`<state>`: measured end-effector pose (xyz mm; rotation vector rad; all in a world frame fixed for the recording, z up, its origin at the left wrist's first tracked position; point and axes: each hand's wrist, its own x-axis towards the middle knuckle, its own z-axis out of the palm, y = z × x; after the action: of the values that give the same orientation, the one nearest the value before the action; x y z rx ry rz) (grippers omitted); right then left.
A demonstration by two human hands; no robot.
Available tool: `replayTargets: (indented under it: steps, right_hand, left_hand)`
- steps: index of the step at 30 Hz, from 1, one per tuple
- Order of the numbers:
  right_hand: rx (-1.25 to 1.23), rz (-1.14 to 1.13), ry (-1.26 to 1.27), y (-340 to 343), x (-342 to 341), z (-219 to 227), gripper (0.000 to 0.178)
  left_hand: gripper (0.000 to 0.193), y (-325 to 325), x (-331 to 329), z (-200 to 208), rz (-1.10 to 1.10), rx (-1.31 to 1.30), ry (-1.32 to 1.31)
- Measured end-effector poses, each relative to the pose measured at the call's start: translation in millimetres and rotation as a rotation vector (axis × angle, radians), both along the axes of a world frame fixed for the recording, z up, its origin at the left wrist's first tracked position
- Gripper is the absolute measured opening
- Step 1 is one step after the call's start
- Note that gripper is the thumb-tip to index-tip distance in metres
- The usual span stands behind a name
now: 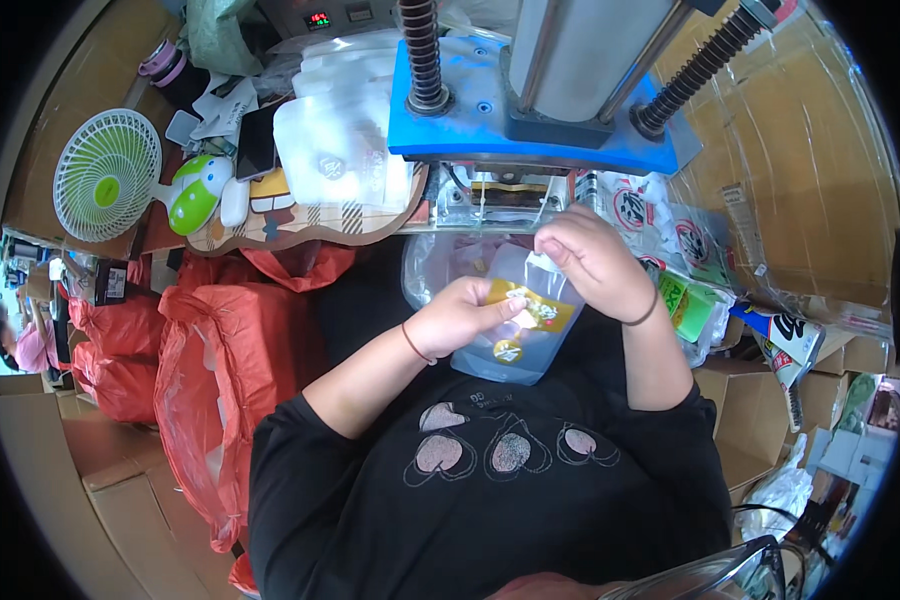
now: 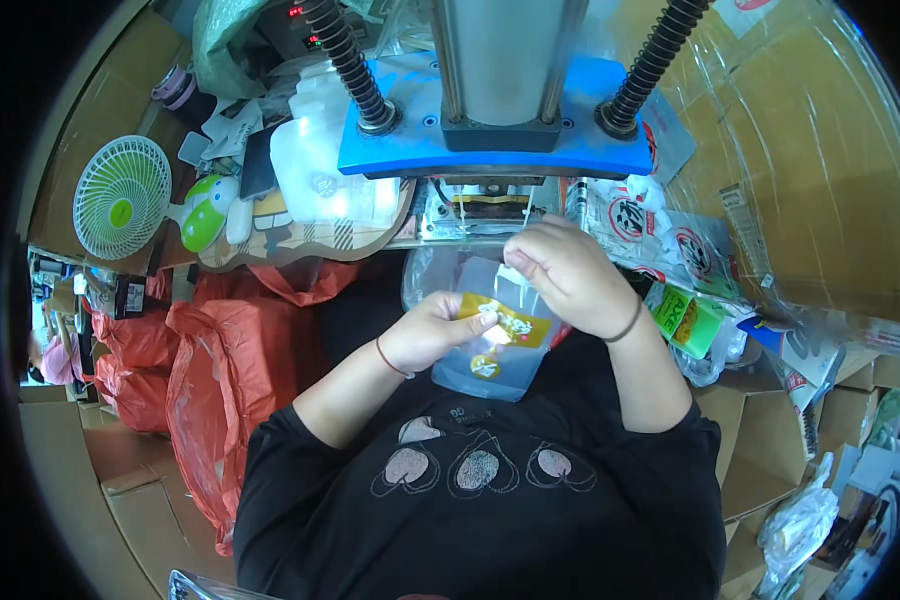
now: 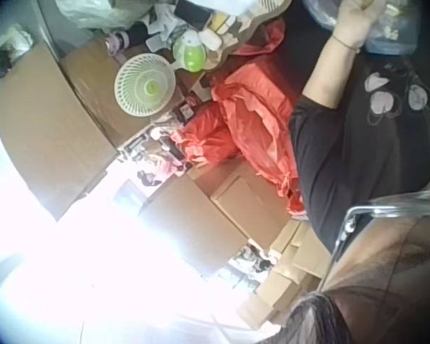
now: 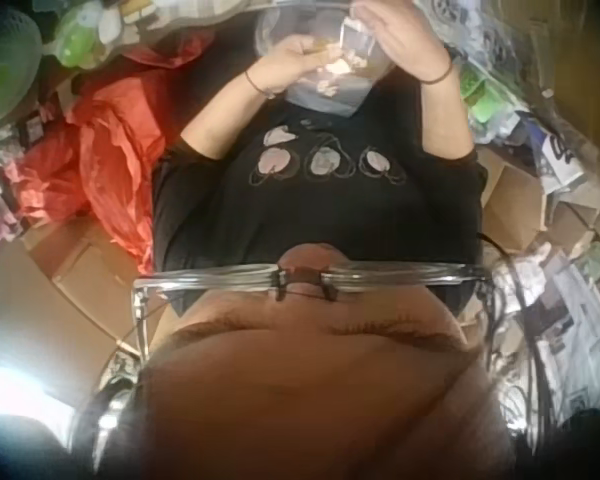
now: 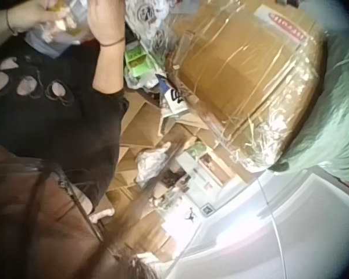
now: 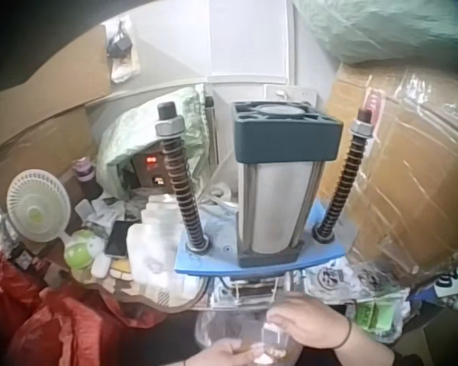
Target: Using a packaging machine to fill and seal plastic bags with small items.
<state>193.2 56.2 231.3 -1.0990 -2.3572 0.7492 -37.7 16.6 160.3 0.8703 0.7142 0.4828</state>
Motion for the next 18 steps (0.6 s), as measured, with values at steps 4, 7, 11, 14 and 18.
replayTargets:
  steps: [4,7,11,14,18]
  right_hand:
    - [0.09,-0.181,0.078,4.0,21.3,-7.4,0.025]
    - [0.326,-0.478,-0.2,24.0,59.4,-20.8,0.03]
    - [0.274,-0.516,-0.424,37.2,86.3,-60.5,0.03]
    - [0.103,-0.541,-0.429,40.8,88.6,-69.2,0.029]
    - [0.164,-0.531,-0.286,32.5,94.4,-68.9,0.024]
  left_hand:
    - [0.029,7.7,4.8,-1.1,-0.018,-0.107,-0.067]
    - [0.029,32.0,4.6,-3.4,0.04,-0.129,-0.091]
    - [0.032,64.8,1.2,-16.9,0.122,-0.178,-0.102]
    - [0.038,70.7,-0.5,-26.3,0.11,-0.234,-0.128]
    - [0.049,72.5,-36.6,-30.7,0.588,0.481,0.476]
